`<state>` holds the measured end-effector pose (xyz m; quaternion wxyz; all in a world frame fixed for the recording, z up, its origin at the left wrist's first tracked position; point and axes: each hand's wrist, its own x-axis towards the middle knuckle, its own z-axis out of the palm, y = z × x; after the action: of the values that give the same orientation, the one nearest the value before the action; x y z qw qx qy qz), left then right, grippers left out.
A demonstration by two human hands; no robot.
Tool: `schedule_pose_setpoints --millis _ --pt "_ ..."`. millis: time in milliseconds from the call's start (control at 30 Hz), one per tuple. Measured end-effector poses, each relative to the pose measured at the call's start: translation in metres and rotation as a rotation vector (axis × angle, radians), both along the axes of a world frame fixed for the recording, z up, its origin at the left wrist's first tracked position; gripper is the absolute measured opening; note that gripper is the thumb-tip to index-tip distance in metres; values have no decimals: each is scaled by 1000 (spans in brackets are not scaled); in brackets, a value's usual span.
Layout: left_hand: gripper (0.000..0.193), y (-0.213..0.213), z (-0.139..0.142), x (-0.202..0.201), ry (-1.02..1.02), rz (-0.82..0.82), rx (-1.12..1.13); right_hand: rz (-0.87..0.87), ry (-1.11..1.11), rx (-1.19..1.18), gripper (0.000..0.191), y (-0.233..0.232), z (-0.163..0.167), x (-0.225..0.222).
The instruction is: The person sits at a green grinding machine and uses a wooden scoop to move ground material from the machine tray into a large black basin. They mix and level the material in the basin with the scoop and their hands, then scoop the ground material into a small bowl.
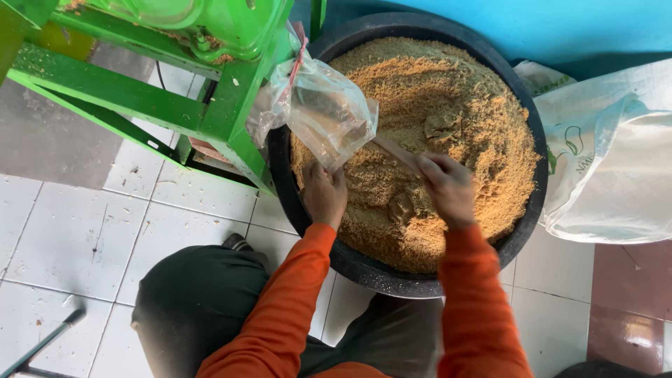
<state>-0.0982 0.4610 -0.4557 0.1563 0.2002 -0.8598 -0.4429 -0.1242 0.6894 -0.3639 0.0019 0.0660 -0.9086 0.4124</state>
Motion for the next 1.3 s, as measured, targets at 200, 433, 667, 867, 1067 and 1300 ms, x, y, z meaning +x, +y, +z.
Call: schedule_pose_setpoints --millis 200,433,667,867,1067,1300 --pt "24 1 -1 1 112 -105 -42 -84 -341 -641 24 -69 8 -21" --pt "25 -16 -5 2 49 -161 -20 -211 -402 -436 29 -26 -5 -8" --pt "26 -16 -17 0 -156 -128 134 197 -628 -1226 46 -118 -60 -74" --pt "26 -23 -42 -3 -4 -122 73 254 -347 -775 46 -197 -70 -130" --pt "26 -28 -46 -1 -178 -145 261 340 -178 -325 45 -217 -87 -155" --pt "34 -28 -40 -1 -217 -265 357 450 -101 -92 44 -214 -84 -161"
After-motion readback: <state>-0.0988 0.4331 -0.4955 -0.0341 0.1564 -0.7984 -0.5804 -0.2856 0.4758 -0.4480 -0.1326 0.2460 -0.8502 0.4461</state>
